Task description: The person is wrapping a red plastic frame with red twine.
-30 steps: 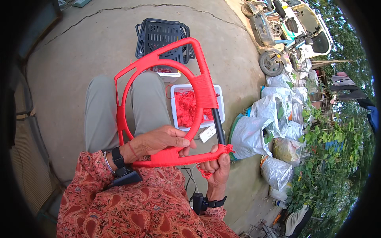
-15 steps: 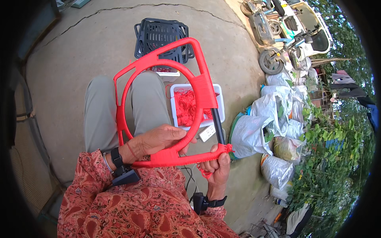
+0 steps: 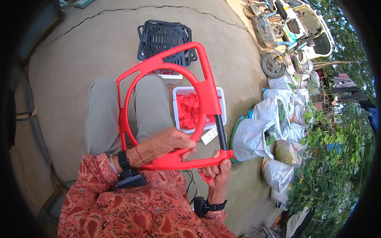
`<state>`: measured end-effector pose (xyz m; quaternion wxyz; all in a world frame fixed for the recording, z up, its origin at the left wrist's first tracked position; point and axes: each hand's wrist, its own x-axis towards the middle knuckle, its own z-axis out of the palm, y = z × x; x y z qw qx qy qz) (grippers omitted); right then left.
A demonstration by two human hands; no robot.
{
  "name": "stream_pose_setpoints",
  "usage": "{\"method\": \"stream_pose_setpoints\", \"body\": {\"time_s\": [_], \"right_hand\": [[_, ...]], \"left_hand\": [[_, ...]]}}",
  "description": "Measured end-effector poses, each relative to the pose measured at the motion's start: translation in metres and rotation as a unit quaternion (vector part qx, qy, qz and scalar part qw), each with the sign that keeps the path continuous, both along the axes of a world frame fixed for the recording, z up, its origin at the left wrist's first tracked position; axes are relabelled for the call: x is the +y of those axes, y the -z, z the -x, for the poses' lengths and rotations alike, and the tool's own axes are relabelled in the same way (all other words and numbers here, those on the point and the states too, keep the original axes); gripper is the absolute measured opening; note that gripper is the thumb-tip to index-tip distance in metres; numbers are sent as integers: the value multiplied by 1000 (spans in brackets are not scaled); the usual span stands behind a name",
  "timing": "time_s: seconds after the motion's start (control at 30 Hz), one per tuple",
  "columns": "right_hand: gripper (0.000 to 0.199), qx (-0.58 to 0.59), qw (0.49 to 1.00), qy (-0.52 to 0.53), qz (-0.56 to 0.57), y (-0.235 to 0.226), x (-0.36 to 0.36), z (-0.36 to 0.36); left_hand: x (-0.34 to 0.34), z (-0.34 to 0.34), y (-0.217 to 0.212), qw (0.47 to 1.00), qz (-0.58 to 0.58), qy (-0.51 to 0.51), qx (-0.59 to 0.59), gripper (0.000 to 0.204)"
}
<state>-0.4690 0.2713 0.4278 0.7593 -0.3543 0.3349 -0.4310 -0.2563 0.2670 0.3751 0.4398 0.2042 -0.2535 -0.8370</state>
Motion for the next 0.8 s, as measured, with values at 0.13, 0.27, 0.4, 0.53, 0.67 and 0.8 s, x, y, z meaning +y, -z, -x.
{"method": "stream_pose_setpoints", "body": {"time_s": [0.13,0.27,0.4,0.53,0.67,0.8], "right_hand": [[40,-14,1000,-11,-8,5,0,8],[36,-43,999,2,-31,18,-3,17],[35,-57,995,43,-71,45,-6,27],[36,-77,991,55,-93,65,-5,32],[36,-78,987,80,-115,72,-7,34],[35,-98,985,75,-122,76,-8,37]], "left_hand": [[-1,17,6,994,47,-82,-60,29],[-1,32,13,983,43,-119,-131,29],[-5,51,27,974,-8,-124,-189,30],[-8,64,42,956,-5,-96,-278,25],[-13,65,38,953,-8,-104,-286,21],[-20,58,32,976,-71,-72,-191,22]]}}
